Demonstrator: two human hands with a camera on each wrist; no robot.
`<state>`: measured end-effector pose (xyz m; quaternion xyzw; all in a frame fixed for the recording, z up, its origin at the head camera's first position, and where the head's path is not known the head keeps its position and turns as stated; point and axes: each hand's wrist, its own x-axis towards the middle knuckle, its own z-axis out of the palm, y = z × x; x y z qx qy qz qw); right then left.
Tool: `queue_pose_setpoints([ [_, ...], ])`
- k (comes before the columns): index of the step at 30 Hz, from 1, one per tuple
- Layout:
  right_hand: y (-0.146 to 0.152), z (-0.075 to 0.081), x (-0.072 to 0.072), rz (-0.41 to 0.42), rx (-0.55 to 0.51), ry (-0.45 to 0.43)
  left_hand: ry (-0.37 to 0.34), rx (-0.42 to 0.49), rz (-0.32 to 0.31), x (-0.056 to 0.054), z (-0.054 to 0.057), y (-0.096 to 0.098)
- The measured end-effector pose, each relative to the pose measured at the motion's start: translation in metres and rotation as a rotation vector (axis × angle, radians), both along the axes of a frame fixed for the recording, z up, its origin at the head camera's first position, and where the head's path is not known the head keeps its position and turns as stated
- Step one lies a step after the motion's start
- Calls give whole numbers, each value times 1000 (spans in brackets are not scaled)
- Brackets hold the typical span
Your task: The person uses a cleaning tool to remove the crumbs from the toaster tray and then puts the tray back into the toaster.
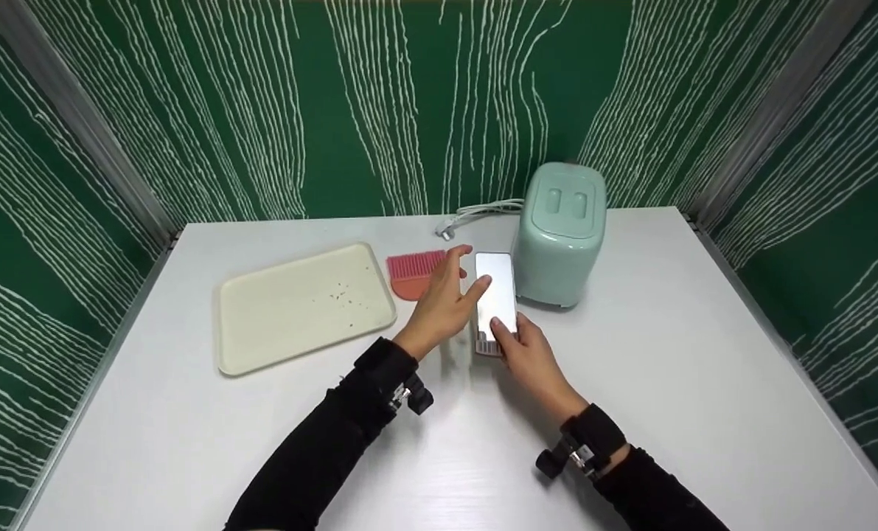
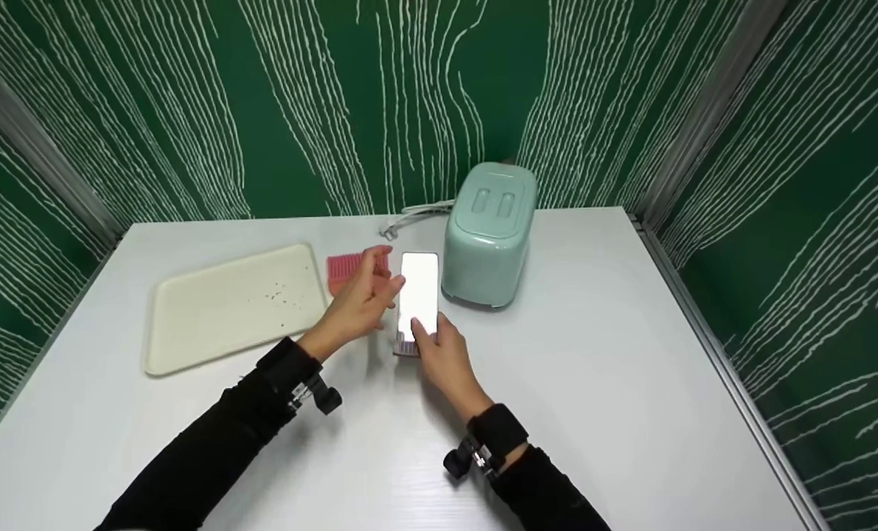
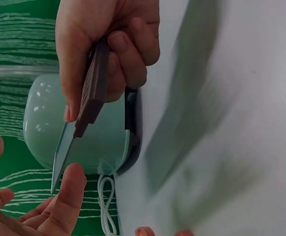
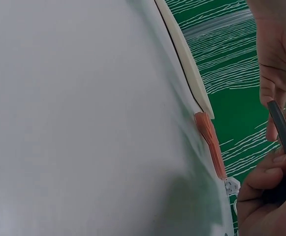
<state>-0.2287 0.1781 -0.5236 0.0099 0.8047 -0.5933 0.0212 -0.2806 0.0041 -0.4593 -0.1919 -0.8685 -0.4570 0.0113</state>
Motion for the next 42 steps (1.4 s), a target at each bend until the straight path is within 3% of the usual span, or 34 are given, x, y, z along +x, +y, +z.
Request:
queue_pose_setpoints([
  [17,26,-7,29,-44,35,-26,113,-239,-8,-13,30,46],
  [26,39,-9,40,-56,39,-45,164,-327,-32,-24,39,72],
  [33,52,-7,48,-56,29,-69,248,-424,-62,-31,49,88],
  [42,59,-9,58,-68,22,-98,229,-476,-85,-40,52,103],
])
